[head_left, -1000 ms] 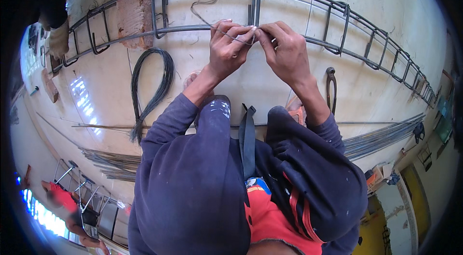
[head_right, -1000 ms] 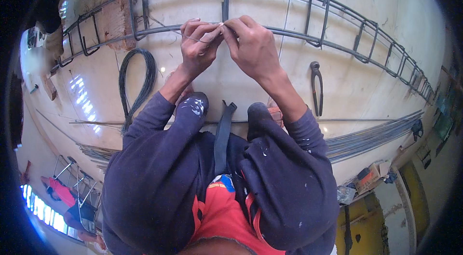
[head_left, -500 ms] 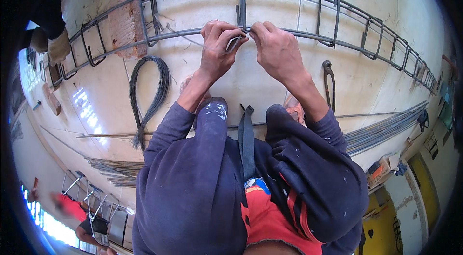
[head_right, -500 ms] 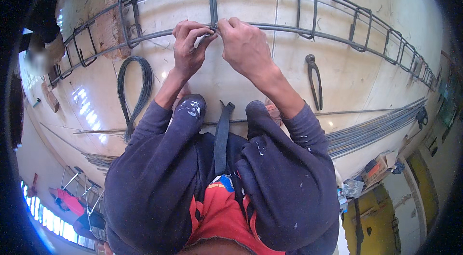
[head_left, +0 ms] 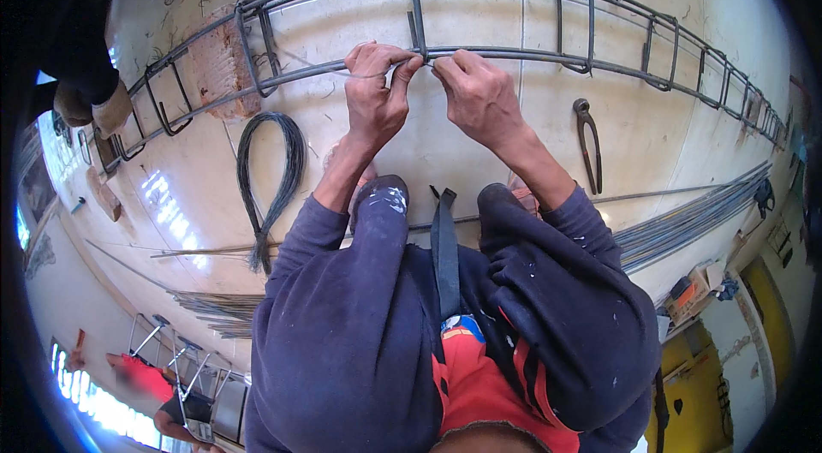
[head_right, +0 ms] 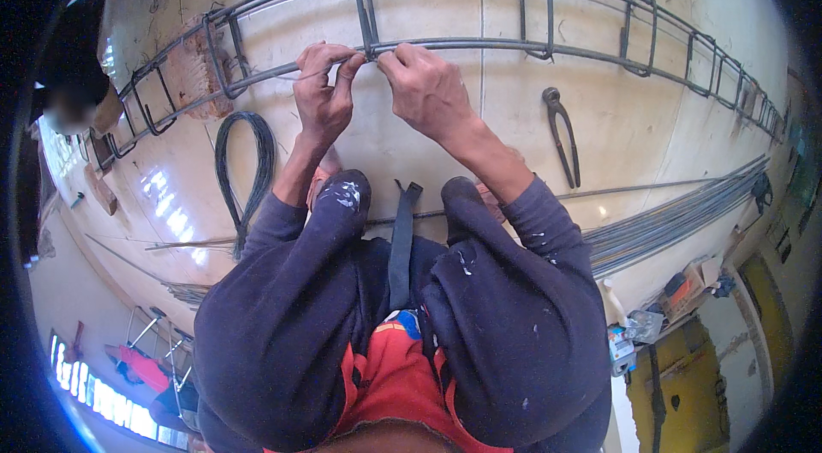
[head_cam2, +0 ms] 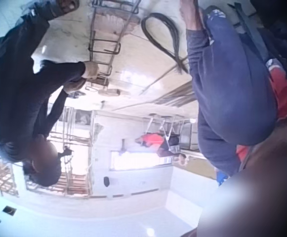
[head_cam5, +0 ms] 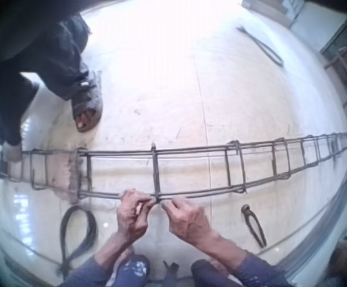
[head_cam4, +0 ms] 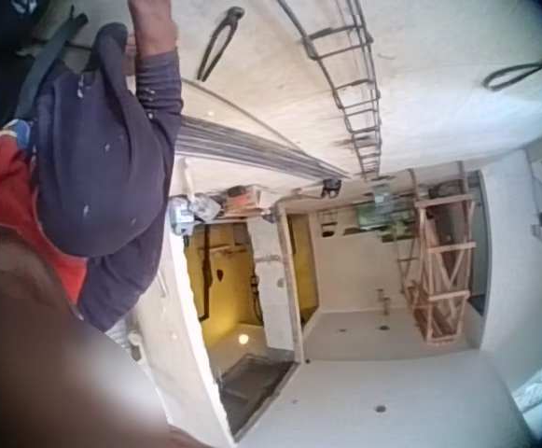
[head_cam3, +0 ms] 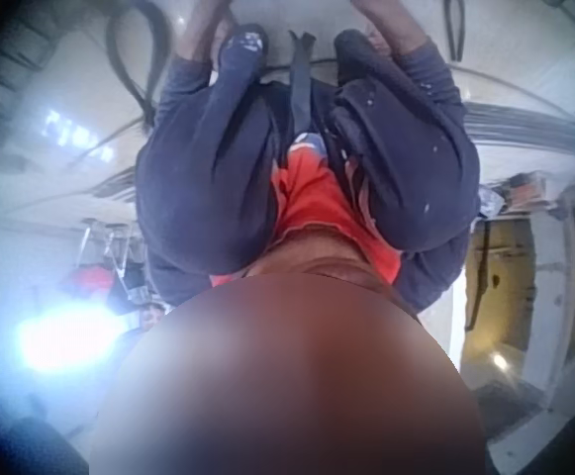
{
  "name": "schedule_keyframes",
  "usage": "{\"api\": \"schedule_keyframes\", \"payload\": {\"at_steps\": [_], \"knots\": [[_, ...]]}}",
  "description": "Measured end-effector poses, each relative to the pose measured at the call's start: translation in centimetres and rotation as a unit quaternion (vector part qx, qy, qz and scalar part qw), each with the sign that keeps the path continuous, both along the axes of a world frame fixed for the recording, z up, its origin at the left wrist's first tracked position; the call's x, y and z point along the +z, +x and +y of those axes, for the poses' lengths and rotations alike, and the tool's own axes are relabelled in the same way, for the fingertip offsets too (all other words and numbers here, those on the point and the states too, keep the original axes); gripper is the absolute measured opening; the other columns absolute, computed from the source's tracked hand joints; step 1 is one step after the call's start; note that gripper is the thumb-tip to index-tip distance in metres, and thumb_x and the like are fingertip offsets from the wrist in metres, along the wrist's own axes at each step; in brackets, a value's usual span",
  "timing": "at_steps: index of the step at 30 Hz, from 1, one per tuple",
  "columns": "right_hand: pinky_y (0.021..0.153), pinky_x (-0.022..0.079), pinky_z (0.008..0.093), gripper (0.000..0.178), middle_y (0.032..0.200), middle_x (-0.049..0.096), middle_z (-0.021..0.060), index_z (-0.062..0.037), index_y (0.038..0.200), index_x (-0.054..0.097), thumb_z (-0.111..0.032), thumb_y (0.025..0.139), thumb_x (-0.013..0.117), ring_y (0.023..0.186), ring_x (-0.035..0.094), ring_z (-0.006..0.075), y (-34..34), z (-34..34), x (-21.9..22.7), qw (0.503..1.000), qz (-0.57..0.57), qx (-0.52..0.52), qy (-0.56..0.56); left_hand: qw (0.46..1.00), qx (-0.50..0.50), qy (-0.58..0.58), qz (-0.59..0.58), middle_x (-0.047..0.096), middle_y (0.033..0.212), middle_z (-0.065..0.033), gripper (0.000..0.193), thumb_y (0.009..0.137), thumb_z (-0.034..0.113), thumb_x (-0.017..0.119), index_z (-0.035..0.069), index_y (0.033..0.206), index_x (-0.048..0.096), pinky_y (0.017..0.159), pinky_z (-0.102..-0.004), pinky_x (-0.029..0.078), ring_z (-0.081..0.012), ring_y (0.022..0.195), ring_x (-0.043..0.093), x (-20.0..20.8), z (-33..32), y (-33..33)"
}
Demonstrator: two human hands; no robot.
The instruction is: The person sits on the floor and assembles a metal frame by tying metal rods together with wire. They use pliers to twist and secure the wire at multiple points along the frame.
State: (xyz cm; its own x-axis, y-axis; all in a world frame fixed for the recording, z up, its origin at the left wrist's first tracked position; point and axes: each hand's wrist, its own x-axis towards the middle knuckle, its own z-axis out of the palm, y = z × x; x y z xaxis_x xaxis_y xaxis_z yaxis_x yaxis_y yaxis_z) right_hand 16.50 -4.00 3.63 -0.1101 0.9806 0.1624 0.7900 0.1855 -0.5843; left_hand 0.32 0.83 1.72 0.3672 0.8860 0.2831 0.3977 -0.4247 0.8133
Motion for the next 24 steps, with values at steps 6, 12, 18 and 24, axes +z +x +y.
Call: {"api": "schedule_keyframes", "payload": {"at_steps": [6, 12, 18, 24], "knots": [[0.055, 0.049, 0.0380, 0.008, 0.071, 0.054, 0.0113, -0.0039, 0.080, 0.057, 0.000, 0.074, 0.056, 0.066, 0.061, 0.0287, -2.3, -1.0, -1.8, 0.995, 0.039, -0.079, 0.036, 0.999, -0.003, 0.007, 0.034, 0.066, 0.078, -0.0046, 0.005, 0.079, 0.006, 0.068, 0.008, 0.083, 0.067, 0.091, -0.0394, 0.036, -0.0221, 0.078, 0.060, 1.0, 0.5, 0.4], [0.050, 0.048, 0.0412, 0.005, 0.068, 0.053, 0.0144, -0.0020, 0.081, 0.056, -0.006, 0.080, 0.059, 0.059, 0.060, 0.0325, -4.8, -1.4, -1.6, 0.984, 0.071, -0.163, 0.009, 0.979, -0.076, 0.092, 0.165, 0.066, 0.078, -0.0017, 0.008, 0.076, 0.008, 0.071, 0.011, 0.082, 0.069, 0.099, -0.0400, 0.029, -0.0176, 0.080, 0.060, 3.4, 1.7, 0.6], [0.049, 0.048, 0.0429, 0.020, 0.067, 0.058, 0.0192, -0.0003, 0.076, 0.058, -0.017, 0.088, 0.056, 0.058, 0.060, 0.0364, -4.9, -0.8, -1.3, 0.975, 0.117, -0.185, -0.028, 0.962, -0.108, 0.137, 0.209, 0.065, 0.079, 0.0016, 0.012, 0.073, 0.008, 0.071, 0.013, 0.083, 0.070, 0.103, -0.0410, 0.027, -0.0169, 0.090, 0.059, 4.8, 2.0, 0.5], [0.049, 0.050, 0.0376, 0.032, 0.070, 0.063, 0.0172, 0.0021, 0.080, 0.063, -0.023, 0.096, 0.049, 0.054, 0.061, 0.0290, -5.3, -0.7, -0.1, 0.866, 0.377, -0.270, -0.187, 0.991, -0.039, -0.108, 0.070, 0.065, 0.088, -0.0053, 0.013, 0.080, 0.012, 0.069, 0.008, 0.092, 0.070, 0.092, -0.0328, 0.038, -0.0177, 0.091, 0.059, 7.1, 1.2, -1.1]]}}
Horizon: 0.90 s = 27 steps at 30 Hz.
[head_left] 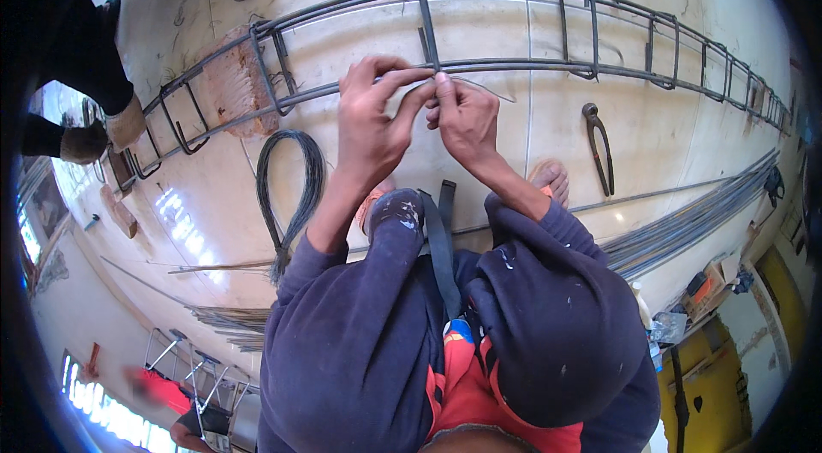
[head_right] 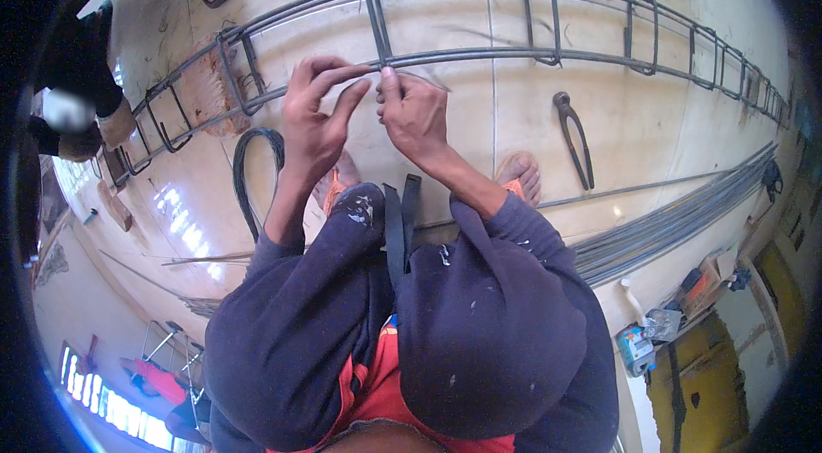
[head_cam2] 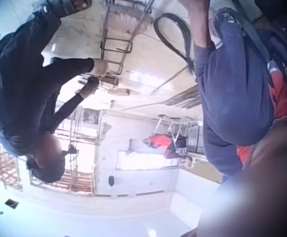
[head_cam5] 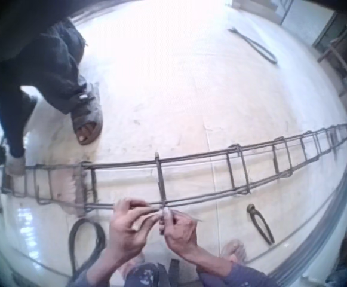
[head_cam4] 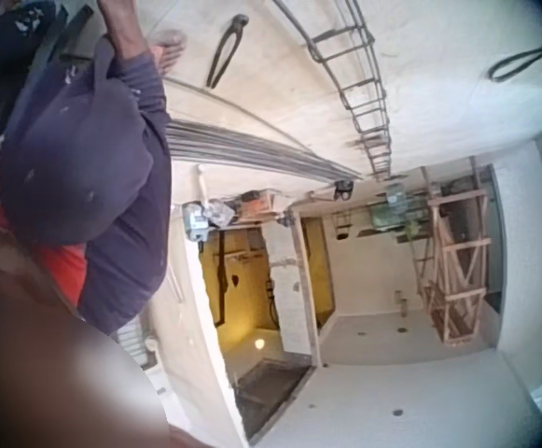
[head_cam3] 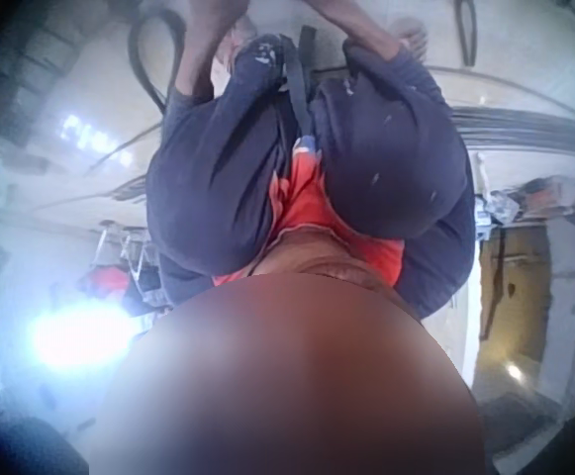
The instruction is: The person sits on the floor and assembles a metal frame by tying metal rods together with wire. They use pliers to twist and secure the wire at multiple points along the frame.
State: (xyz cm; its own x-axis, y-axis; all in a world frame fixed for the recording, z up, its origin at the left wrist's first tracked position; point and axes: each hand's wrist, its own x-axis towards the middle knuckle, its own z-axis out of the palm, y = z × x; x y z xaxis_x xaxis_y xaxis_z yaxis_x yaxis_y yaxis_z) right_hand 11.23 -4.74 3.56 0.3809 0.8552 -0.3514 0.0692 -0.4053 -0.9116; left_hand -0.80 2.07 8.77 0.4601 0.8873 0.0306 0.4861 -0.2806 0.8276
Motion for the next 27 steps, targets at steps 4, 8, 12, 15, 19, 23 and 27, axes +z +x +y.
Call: {"api": "schedule_keyframes", "payload": {"at_steps": [4, 8, 12, 15, 19, 23, 27], "knots": [[0.050, 0.051, 0.0235, 0.033, 0.071, 0.062, 0.0075, 0.0008, 0.085, 0.061, -0.029, 0.097, 0.051, 0.057, 0.059, 0.0128, -0.7, -0.1, 0.1, 0.895, 0.410, -0.162, -0.068, 0.943, 0.077, -0.307, -0.100, 0.066, 0.098, -0.0079, 0.021, 0.093, 0.017, 0.058, 0.001, 0.104, 0.067, 0.086, -0.0292, 0.046, -0.0159, 0.092, 0.061, -2.8, -2.1, -3.5], [0.057, 0.050, 0.0187, 0.027, 0.072, 0.060, 0.0062, -0.0020, 0.091, 0.057, -0.027, 0.097, 0.051, 0.062, 0.057, 0.0101, 0.2, -0.6, -1.8, 0.653, 0.727, -0.206, -0.063, 0.782, 0.124, -0.533, -0.297, 0.065, 0.104, -0.0102, 0.032, 0.099, 0.022, 0.047, -0.003, 0.113, 0.060, 0.087, -0.0302, 0.047, -0.0178, 0.095, 0.062, -6.7, -3.7, -2.2], [0.058, 0.051, 0.0201, 0.026, 0.082, 0.062, 0.0070, -0.0032, 0.093, 0.058, -0.026, 0.099, 0.047, 0.067, 0.059, 0.0102, 0.8, -0.5, -1.7, 0.609, 0.774, -0.164, -0.062, 0.572, 0.116, -0.647, -0.491, 0.060, 0.118, -0.0135, 0.040, 0.102, 0.025, 0.037, -0.006, 0.123, 0.050, 0.092, -0.0329, 0.047, -0.0194, 0.102, 0.060, -9.8, -4.5, 0.0], [0.060, 0.052, 0.0242, 0.028, 0.086, 0.062, 0.0081, -0.0019, 0.097, 0.059, -0.027, 0.099, 0.046, 0.070, 0.060, 0.0114, 1.4, -1.0, -0.2, 0.730, 0.664, -0.123, -0.106, 0.490, 0.141, -0.693, -0.510, 0.058, 0.120, -0.0165, 0.046, 0.103, 0.030, 0.028, -0.004, 0.122, 0.051, 0.089, -0.0359, 0.049, -0.0190, 0.101, 0.059, -6.2, -3.4, 3.1], [0.064, 0.052, 0.0267, 0.032, 0.085, 0.062, 0.0085, 0.0018, 0.105, 0.060, -0.027, 0.099, 0.046, 0.069, 0.060, 0.0124, 3.6, -1.9, 5.3, 0.861, 0.478, -0.017, -0.172, 0.450, 0.051, -0.697, -0.556, 0.062, 0.110, -0.0127, 0.043, 0.102, 0.032, 0.033, -0.001, 0.118, 0.053, 0.076, -0.0336, 0.048, -0.0139, 0.078, 0.053, -8.7, -4.3, 1.7], [0.067, 0.052, 0.0271, 0.032, 0.090, 0.063, 0.0095, 0.0027, 0.111, 0.058, -0.026, 0.098, 0.049, 0.078, 0.062, 0.0145, 9.8, -5.1, 5.6, 0.971, 0.218, -0.011, -0.094, 0.584, 0.127, -0.661, -0.453, 0.043, 0.075, 0.0038, 0.022, 0.098, 0.025, 0.051, 0.004, 0.105, 0.057, 0.061, -0.0257, 0.043, -0.0082, 0.063, 0.040, -8.9, -4.9, 1.9], [0.084, 0.049, 0.0396, 0.043, 0.105, 0.059, 0.0178, 0.0033, 0.122, 0.052, -0.025, 0.092, 0.059, 0.100, 0.058, 0.0292, 16.4, -10.6, 1.2, 0.957, -0.240, -0.069, -0.144, 0.606, 0.102, -0.663, -0.426, 0.036, 0.066, 0.0074, 0.024, 0.097, 0.029, 0.053, 0.005, 0.099, 0.057, 0.048, -0.0194, 0.023, -0.0028, 0.054, 0.029, -9.1, -4.7, 1.5]]}}
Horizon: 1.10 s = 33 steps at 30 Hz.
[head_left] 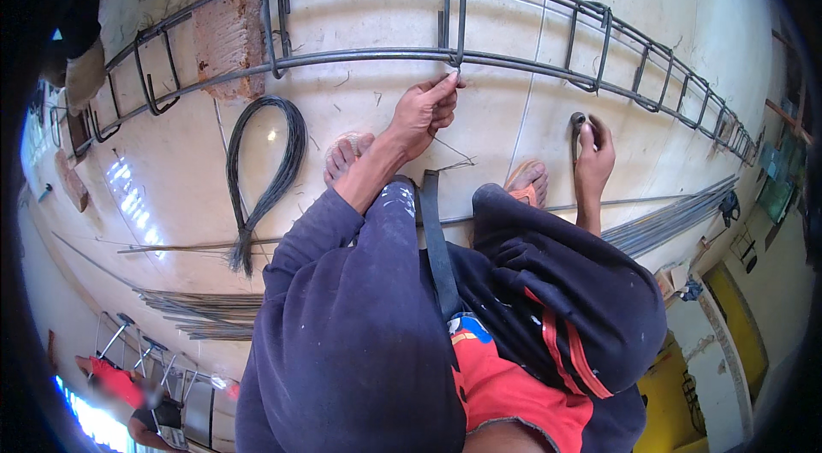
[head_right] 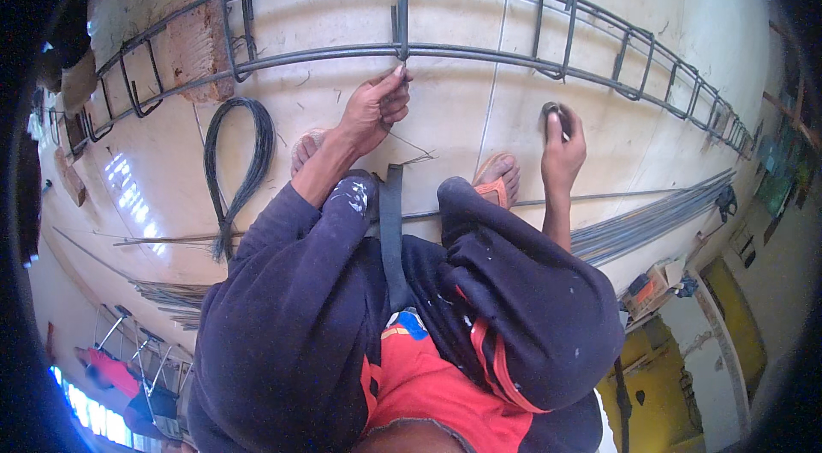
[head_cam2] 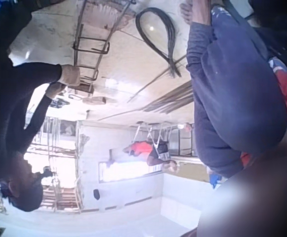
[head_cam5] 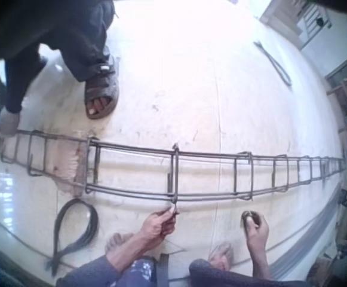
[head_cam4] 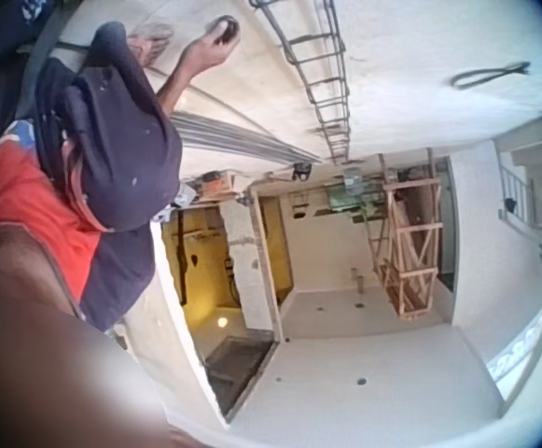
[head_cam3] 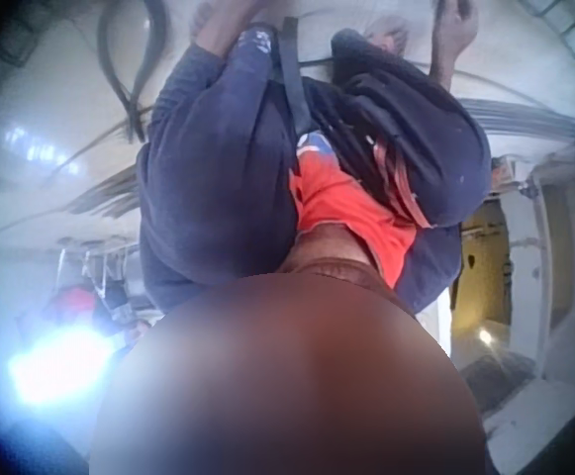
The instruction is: The person sits on the floor and assembles a metal frame by tying metal rods together with wire. They use pliers to twist and secure the wire at multiple points along the frame.
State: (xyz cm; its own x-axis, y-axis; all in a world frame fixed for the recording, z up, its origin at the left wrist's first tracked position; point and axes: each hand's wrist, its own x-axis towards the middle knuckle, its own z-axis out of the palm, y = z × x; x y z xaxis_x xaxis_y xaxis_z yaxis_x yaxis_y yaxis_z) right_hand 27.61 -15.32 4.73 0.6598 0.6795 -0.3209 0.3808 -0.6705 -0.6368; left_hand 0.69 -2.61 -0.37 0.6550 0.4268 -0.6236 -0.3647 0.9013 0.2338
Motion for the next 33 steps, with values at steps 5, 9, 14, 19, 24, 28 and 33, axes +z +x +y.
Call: {"api": "schedule_keyframes", "payload": {"at_steps": [5, 9, 14, 19, 24, 28, 33], "knots": [[0.102, 0.033, 0.0490, 0.062, 0.125, 0.047, 0.0262, 0.0034, 0.130, 0.044, -0.032, 0.085, 0.066, 0.120, 0.042, 0.0425, 1.6, -8.0, -3.8, 0.953, -0.250, 0.104, -0.135, 1.000, 0.010, -0.016, -0.006, 0.032, 0.062, 0.0090, 0.026, 0.096, 0.032, 0.054, 0.005, 0.097, 0.056, 0.044, -0.0202, 0.020, -0.0027, 0.049, 0.024, 0.7, 0.1, -0.4], [0.092, 0.040, 0.0455, 0.053, 0.113, 0.051, 0.0229, -0.0039, 0.130, 0.046, -0.031, 0.088, 0.063, 0.107, 0.049, 0.0390, 1.2, -9.4, -3.6, 0.947, -0.267, 0.084, -0.159, 0.998, 0.006, 0.012, 0.061, 0.029, 0.059, 0.0106, 0.028, 0.092, 0.031, 0.062, 0.004, 0.094, 0.057, 0.043, -0.0206, 0.018, -0.0023, 0.045, 0.022, 1.4, 0.6, -0.2], [0.087, 0.040, 0.0466, 0.038, 0.108, 0.051, 0.0243, -0.0001, 0.120, 0.051, -0.022, 0.090, 0.058, 0.100, 0.049, 0.0419, 1.9, -10.9, -4.4, 0.939, -0.288, 0.111, -0.150, 0.984, -0.023, 0.080, 0.160, 0.043, 0.060, 0.0082, 0.028, 0.086, 0.029, 0.071, 0.003, 0.087, 0.060, 0.045, -0.0197, 0.025, -0.0005, 0.048, 0.034, 2.4, 1.2, -0.3], [0.077, 0.046, 0.0447, 0.029, 0.097, 0.058, 0.0245, 0.0012, 0.115, 0.052, -0.019, 0.094, 0.051, 0.085, 0.057, 0.0428, 0.6, -9.9, -3.9, 0.985, -0.109, -0.038, -0.131, 0.944, -0.011, 0.185, 0.272, 0.061, 0.072, -0.0005, 0.031, 0.084, 0.027, 0.072, -0.003, 0.090, 0.065, 0.057, -0.0194, 0.038, -0.0040, 0.064, 0.051, 2.9, 0.8, 0.3], [0.064, 0.048, 0.0243, 0.027, 0.089, 0.059, 0.0046, 0.0025, 0.116, 0.053, -0.002, 0.090, 0.057, 0.073, 0.058, 0.0107, -4.2, -5.7, 1.3, 0.983, 0.174, -0.053, -0.036, 0.962, -0.005, 0.155, 0.225, 0.062, 0.076, -0.0010, 0.033, 0.087, 0.028, 0.069, -0.004, 0.096, 0.066, 0.062, -0.0198, 0.039, -0.0047, 0.069, 0.051, 3.1, 0.5, -0.3], [0.063, 0.049, 0.0242, 0.028, 0.090, 0.061, 0.0081, 0.0029, 0.117, 0.050, 0.000, 0.090, 0.055, 0.071, 0.059, 0.0109, -7.0, -1.2, 5.3, 0.937, 0.329, 0.017, -0.119, 0.963, -0.015, 0.152, 0.222, 0.052, 0.068, 0.0047, 0.034, 0.089, 0.030, 0.064, -0.002, 0.099, 0.067, 0.054, -0.0216, 0.033, -0.0037, 0.061, 0.042, 2.5, 0.1, -1.0], [0.069, 0.053, 0.0286, 0.019, 0.103, 0.066, 0.0167, 0.0029, 0.110, 0.047, -0.001, 0.091, 0.051, 0.078, 0.065, 0.0161, -7.3, 1.3, 5.6, 0.920, 0.311, 0.174, -0.160, 0.972, 0.006, 0.134, 0.193, 0.041, 0.063, 0.0087, 0.030, 0.092, 0.025, 0.058, -0.002, 0.099, 0.067, 0.049, -0.0228, 0.025, -0.0027, 0.057, 0.033, 2.8, 0.1, -0.9]]}}
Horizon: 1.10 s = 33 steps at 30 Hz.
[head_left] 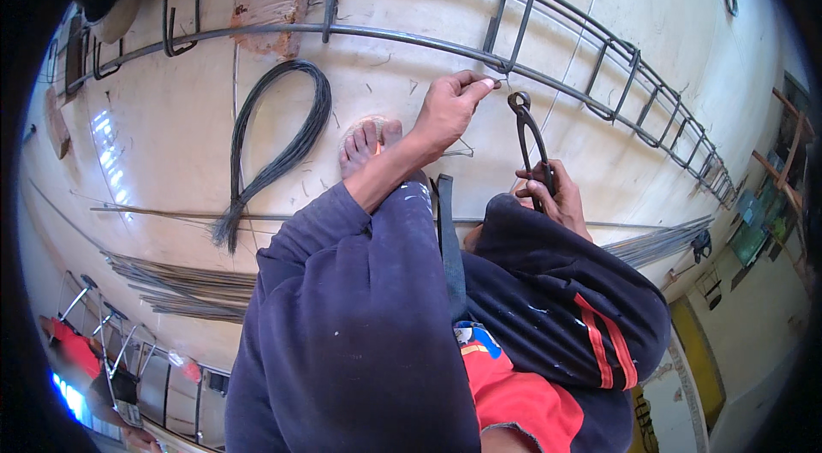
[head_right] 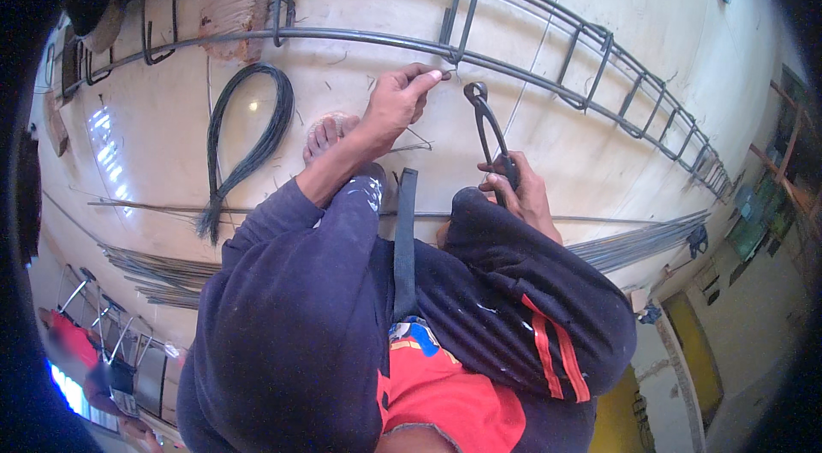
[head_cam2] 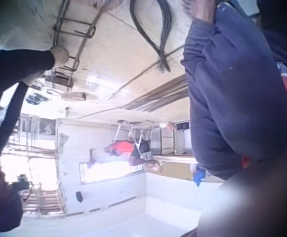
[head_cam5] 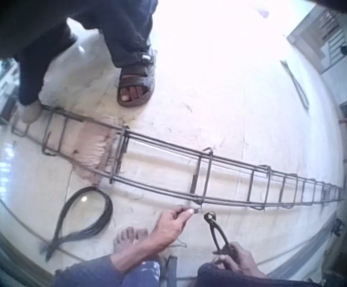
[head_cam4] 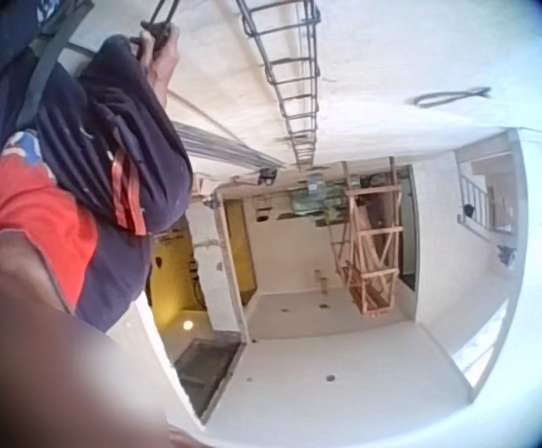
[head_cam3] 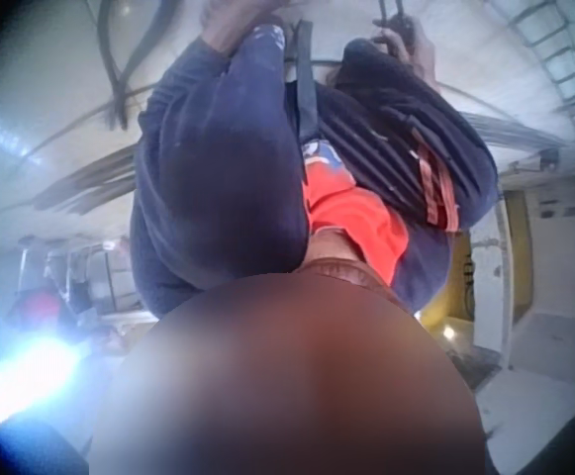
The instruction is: The person sits on the floor and assembles a metal frame by tying metal rods together with wire. They use pliers to twist and secure the wire at multiple points along the frame.
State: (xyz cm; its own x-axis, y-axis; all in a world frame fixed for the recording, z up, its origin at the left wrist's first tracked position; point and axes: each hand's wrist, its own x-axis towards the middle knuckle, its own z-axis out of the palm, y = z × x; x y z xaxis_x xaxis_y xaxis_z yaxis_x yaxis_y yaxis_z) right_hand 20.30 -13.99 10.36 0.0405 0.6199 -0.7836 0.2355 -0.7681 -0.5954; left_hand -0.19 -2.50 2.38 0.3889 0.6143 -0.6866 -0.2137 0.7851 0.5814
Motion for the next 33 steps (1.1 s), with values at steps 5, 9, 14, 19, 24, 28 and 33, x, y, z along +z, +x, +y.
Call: {"api": "schedule_keyframes", "payload": {"at_steps": [5, 9, 14, 19, 24, 28, 33], "knots": [[0.066, 0.055, 0.0322, 0.014, 0.100, 0.067, 0.0170, 0.0021, 0.104, 0.044, -0.004, 0.093, 0.050, 0.076, 0.069, 0.0202, 0.4, 3.9, 2.4, 0.992, -0.014, 0.124, -0.023, 0.999, -0.012, 0.038, 0.014, 0.046, 0.063, 0.0069, 0.027, 0.092, 0.023, 0.056, -0.001, 0.101, 0.066, 0.050, -0.0229, 0.027, -0.0029, 0.057, 0.035, -0.3, -0.1, 0.3], [0.059, 0.056, 0.0310, 0.013, 0.097, 0.067, 0.0167, 0.0025, 0.103, 0.044, -0.006, 0.094, 0.049, 0.073, 0.069, 0.0202, -0.5, 6.0, 3.6, 0.980, -0.052, 0.194, 0.010, 0.998, 0.036, 0.049, 0.019, 0.052, 0.064, 0.0040, 0.028, 0.091, 0.023, 0.056, 0.000, 0.105, 0.064, 0.051, -0.0234, 0.029, -0.0037, 0.057, 0.036, -0.6, -0.4, 0.8], [0.060, 0.060, 0.0315, 0.015, 0.109, 0.061, 0.0184, 0.0005, 0.106, 0.041, -0.009, 0.096, 0.047, 0.089, 0.067, 0.0231, -1.6, 4.7, 3.3, 0.994, 0.015, 0.066, -0.082, 0.999, 0.008, 0.041, 0.020, 0.055, 0.065, 0.0032, 0.027, 0.091, 0.024, 0.058, 0.001, 0.104, 0.063, 0.051, -0.0240, 0.031, -0.0042, 0.057, 0.037, -0.4, -0.4, 0.5], [0.066, 0.061, 0.0344, 0.013, 0.117, 0.054, 0.0194, -0.0021, 0.106, 0.038, -0.009, 0.097, 0.045, 0.099, 0.063, 0.0265, -1.8, 4.2, 3.8, 0.995, 0.037, 0.026, -0.088, 0.998, 0.011, 0.050, 0.027, 0.053, 0.063, 0.0037, 0.027, 0.090, 0.024, 0.058, 0.000, 0.102, 0.064, 0.050, -0.0249, 0.031, -0.0045, 0.055, 0.037, -0.6, -0.5, 0.6], [0.076, 0.060, 0.0385, 0.013, 0.117, 0.054, 0.0178, -0.0020, 0.106, 0.038, -0.008, 0.097, 0.044, 0.099, 0.062, 0.0261, -3.0, 4.9, 4.6, 0.995, 0.040, 0.005, -0.096, 0.998, -0.004, 0.055, 0.041, 0.051, 0.061, 0.0037, 0.027, 0.090, 0.024, 0.058, -0.001, 0.101, 0.063, 0.050, -0.0256, 0.031, -0.0048, 0.055, 0.037, -0.9, -0.6, 0.6], [0.070, 0.054, 0.0339, 0.016, 0.103, 0.057, 0.0151, -0.0030, 0.111, 0.039, -0.009, 0.097, 0.045, 0.088, 0.061, 0.0217, -3.4, 4.7, 4.6, 0.996, -0.013, 0.050, -0.072, 0.996, 0.012, 0.065, 0.051, 0.048, 0.060, 0.0038, 0.024, 0.091, 0.022, 0.057, -0.001, 0.100, 0.062, 0.049, -0.0257, 0.030, -0.0047, 0.054, 0.037, -0.3, -0.9, 0.9], [0.057, 0.042, 0.0279, 0.021, 0.081, 0.049, 0.0072, -0.0064, 0.117, 0.039, -0.008, 0.097, 0.046, 0.065, 0.050, 0.0132, -4.0, 2.9, 2.2, 0.988, -0.091, 0.121, -0.001, 0.993, 0.029, 0.095, 0.065, 0.048, 0.059, 0.0031, 0.023, 0.092, 0.019, 0.056, -0.002, 0.099, 0.060, 0.049, -0.0257, 0.031, -0.0047, 0.055, 0.037, 0.1, -1.2, 1.1]]}}
